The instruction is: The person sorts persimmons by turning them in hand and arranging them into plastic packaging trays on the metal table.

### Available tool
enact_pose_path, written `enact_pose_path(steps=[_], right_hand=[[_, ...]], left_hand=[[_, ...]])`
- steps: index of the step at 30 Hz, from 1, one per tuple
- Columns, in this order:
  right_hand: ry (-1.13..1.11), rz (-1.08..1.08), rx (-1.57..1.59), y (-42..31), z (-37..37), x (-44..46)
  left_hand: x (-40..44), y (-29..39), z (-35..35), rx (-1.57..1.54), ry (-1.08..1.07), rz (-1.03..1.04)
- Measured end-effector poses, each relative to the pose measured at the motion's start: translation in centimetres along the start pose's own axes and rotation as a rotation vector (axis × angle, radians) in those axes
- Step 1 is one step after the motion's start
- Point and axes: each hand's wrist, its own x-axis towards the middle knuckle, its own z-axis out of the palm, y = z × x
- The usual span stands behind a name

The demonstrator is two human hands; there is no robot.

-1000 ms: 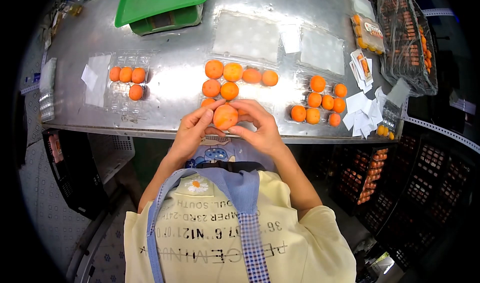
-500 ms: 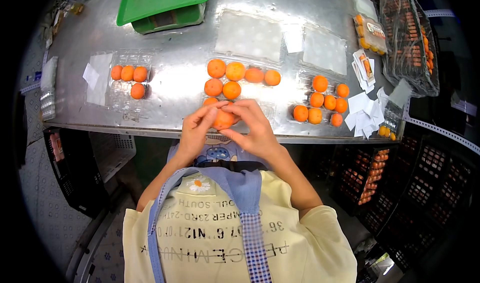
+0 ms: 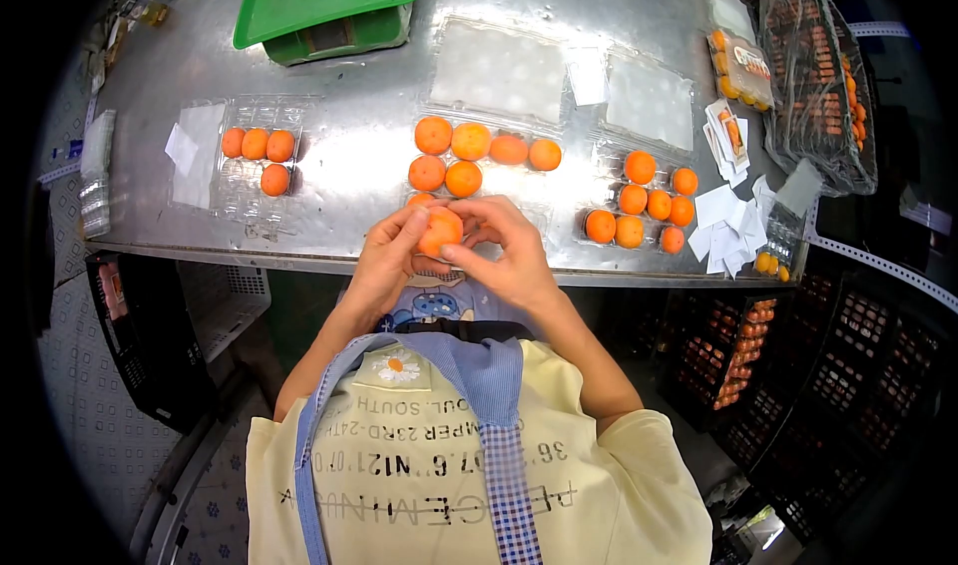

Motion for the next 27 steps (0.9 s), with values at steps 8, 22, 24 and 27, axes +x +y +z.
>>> enact_pose_path(steps=[8,22,24,27], right_hand=[[0.025,0.053,-0.004,0.5,0.5,0.1],[0.034,-0.095,-0.457,0.4,1.3,0.5],[0.038,0.110,-0.033,1.5,0.8,0.3],[0.031,0.316,0.402,2.0,-0.6,0.3]], left_hand=[[0.1,-0.4,-0.1,-0.046,0.048,-0.049],[0.4,-1.8,0.1,0.057,0.174,0.062],[0.0,-1.0,0.3,-0.022,0.102,0.085],[-0.2,-0.2,0.4,-0.035,0.042,0.096]])
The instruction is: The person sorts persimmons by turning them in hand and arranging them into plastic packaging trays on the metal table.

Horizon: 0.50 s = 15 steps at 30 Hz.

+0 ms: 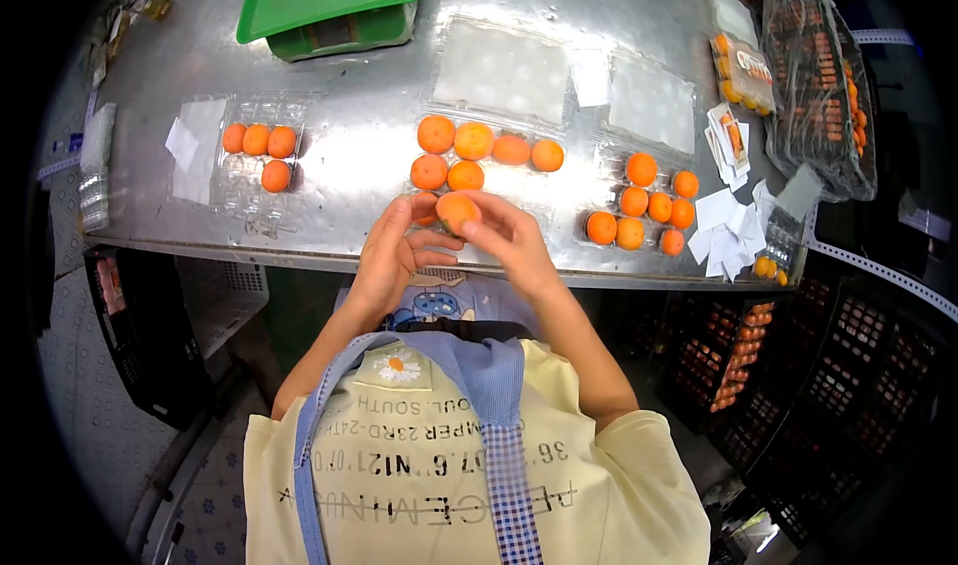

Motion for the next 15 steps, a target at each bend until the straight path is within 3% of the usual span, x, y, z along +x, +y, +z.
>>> enact_pose_path(steps=[5,11,15], right_hand=[[-0.061,0.090,0.276,-0.34,-0.63,0.02],[-0.113,0.084,0.349,-0.31,-0.77,0.13],[-0.124,-0.089,0.074,-0.03,-0.35,-0.08]], left_hand=[[0.11,-0.15,-0.22,0.030,-0.042,0.022],[0.07,0.01,-0.17,0.060,-0.039,0.044],[0.12,0.23,-0.25,0.067,-0.035,0.048]])
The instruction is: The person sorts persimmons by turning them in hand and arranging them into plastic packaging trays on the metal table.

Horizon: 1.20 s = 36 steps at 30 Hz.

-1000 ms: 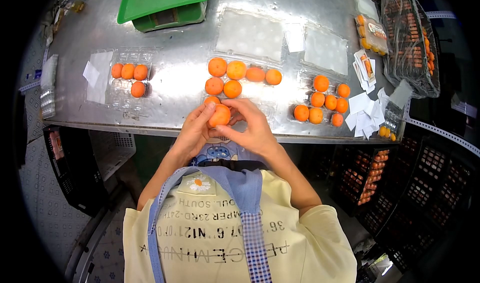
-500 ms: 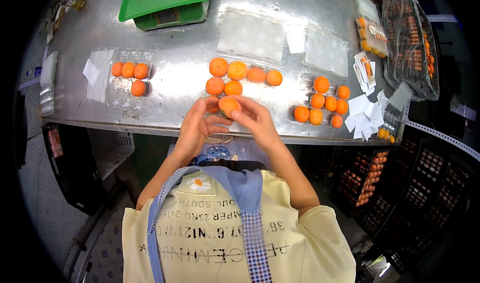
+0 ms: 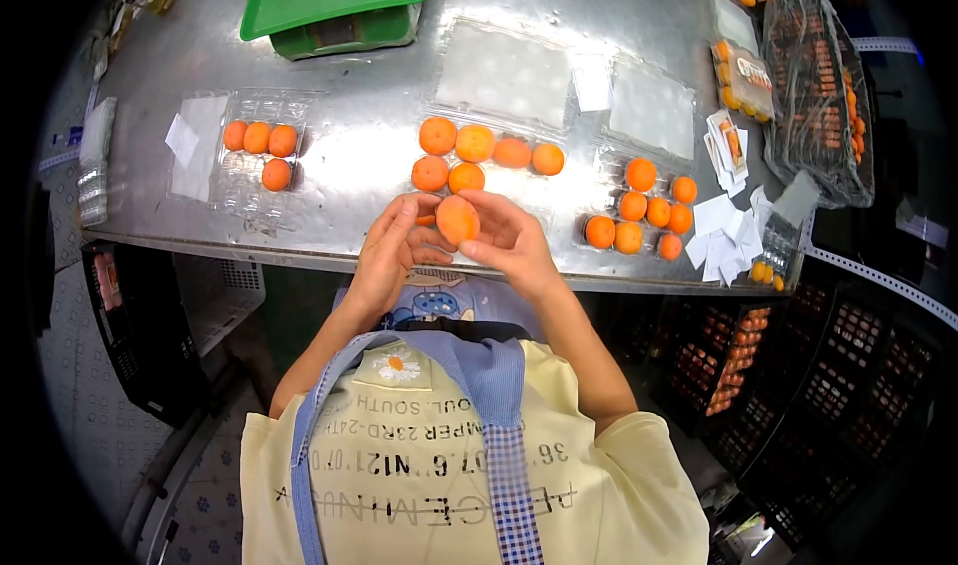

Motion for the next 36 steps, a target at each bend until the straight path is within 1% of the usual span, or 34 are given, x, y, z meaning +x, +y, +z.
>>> enact_pose_path(steps=[2,4,7,8,10,11,14,17,20,23,26,27,30,31,34,36], right_hand=[[-0.021,-0.003,-0.034,-0.6,0.5,-0.1],[-0.054,-0.084,-0.120,-0.1,0.3,0.0],[-0.071,-0.219,-0.336,0.2,0.0,0.2],[-0.070,-0.267,-0.420,0.2,0.0,0.2],[-0.055,-0.276,-0.557,0.0,0.1,0.3],[-0.047,-0.279,-0.626,-0.1,0.3,0.2],[0.057,-0.357,-0.542,-0.2,2.5,0.7],[0.060,-0.301,-0.597,0.4,3.5,1.2],[0.057,-0.325,-0.665,0.9,4.6,1.9],[0.053,-0.305,-0.723,1.3,5.9,2.4],[0.026,-0.334,-0.737,2.0,6.9,3.5],[0.008,-0.369,-0.789,1.9,7.5,4.1],[-0.044,-0.361,-0.790,1.7,9.8,5.5],[-0.077,-0.373,-0.771,2.1,10.4,6.3],[-0.131,-0.385,-0.876,2.9,12.9,8.1],[-0.215,-0.358,-0.903,4.3,14.5,9.7]], left_hand=[[0.0,0.1,-0.1,-0.025,-0.008,0.008],[-0.1,0.2,-0.1,-0.077,-0.018,0.021],[-0.3,0.1,0.2,0.134,-0.029,0.171],[-0.3,0.0,0.2,0.138,-0.023,0.177],[-0.4,-0.2,0.1,0.146,-0.010,0.190],[-0.5,0.0,0.2,0.193,-0.004,0.236],[-0.9,0.0,0.2,0.236,0.066,0.385],[-1.2,-0.5,-0.4,0.220,0.142,0.407],[-1.4,-0.4,-1.3,0.170,0.161,0.401],[-1.8,-0.5,-2.5,0.149,0.188,0.438],[-1.9,-0.2,-4.1,0.021,0.169,0.379],[-1.8,0.0,-4.7,0.002,0.175,0.390],[-2.6,1.4,-7.0,0.023,0.213,0.325],[-2.9,1.9,-8.2,0.048,0.266,0.270],[-4.5,3.7,-12.9,-0.073,0.440,0.293],[-6.2,3.8,-17.0,-0.150,0.537,0.333]])
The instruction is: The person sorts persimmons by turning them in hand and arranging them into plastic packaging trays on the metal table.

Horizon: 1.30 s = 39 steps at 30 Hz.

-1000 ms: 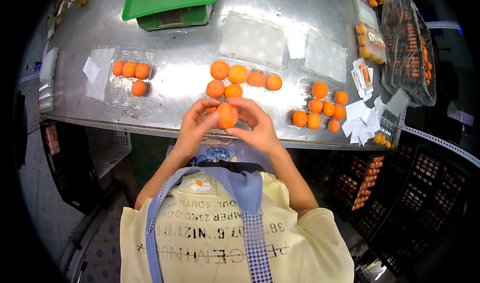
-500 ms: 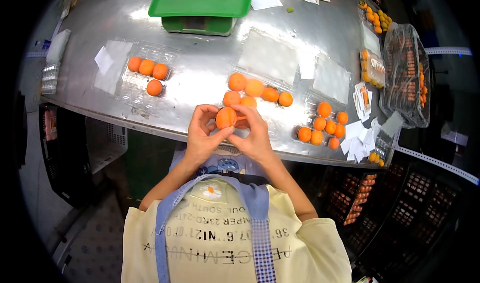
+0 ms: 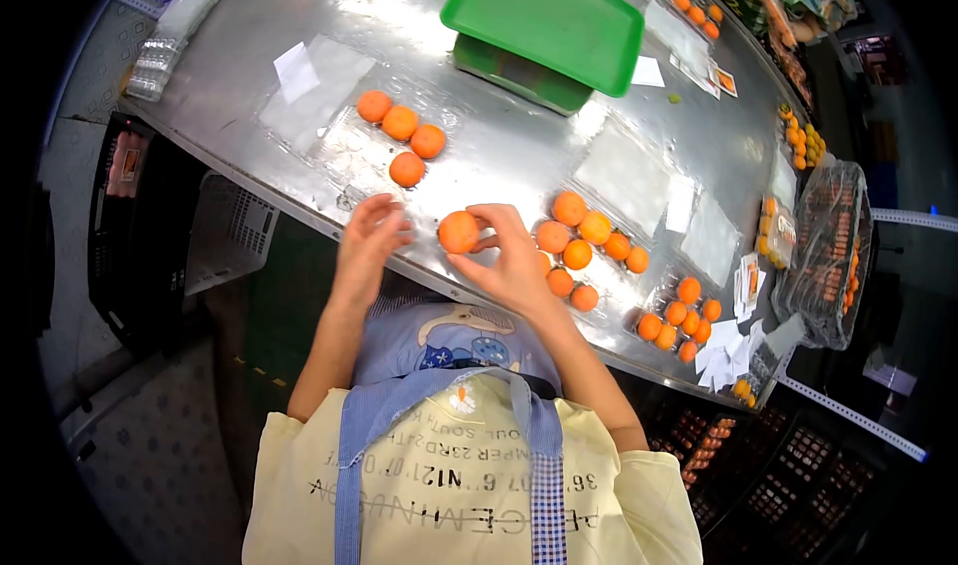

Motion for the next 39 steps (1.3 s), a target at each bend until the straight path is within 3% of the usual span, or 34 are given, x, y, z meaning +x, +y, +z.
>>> enact_pose_path(steps=[3,7,16,25,34,39], right_hand=[[-0.099,-0.012,-0.083,-0.1,3.2,2.7],[-0.129,-0.262,-0.461,0.4,6.7,6.0],[-0.309,-0.264,-0.636,1.4,9.3,9.2],[-0.417,-0.251,-0.609,1.4,9.1,10.4],[-0.252,-0.125,-0.466,3.0,9.5,8.2],[-0.167,-0.157,-0.376,3.1,9.1,7.2]], left_hand=[[0.2,1.8,-5.1,-0.028,0.152,0.024],[0.3,2.3,-10.0,-0.047,0.274,0.017],[2.3,2.2,-12.1,-0.062,0.175,-0.064],[4.5,2.4,-11.1,0.006,0.100,-0.110],[5.7,1.2,-9.0,0.225,0.003,-0.023],[5.5,1.0,-7.8,0.353,-0.046,0.013]])
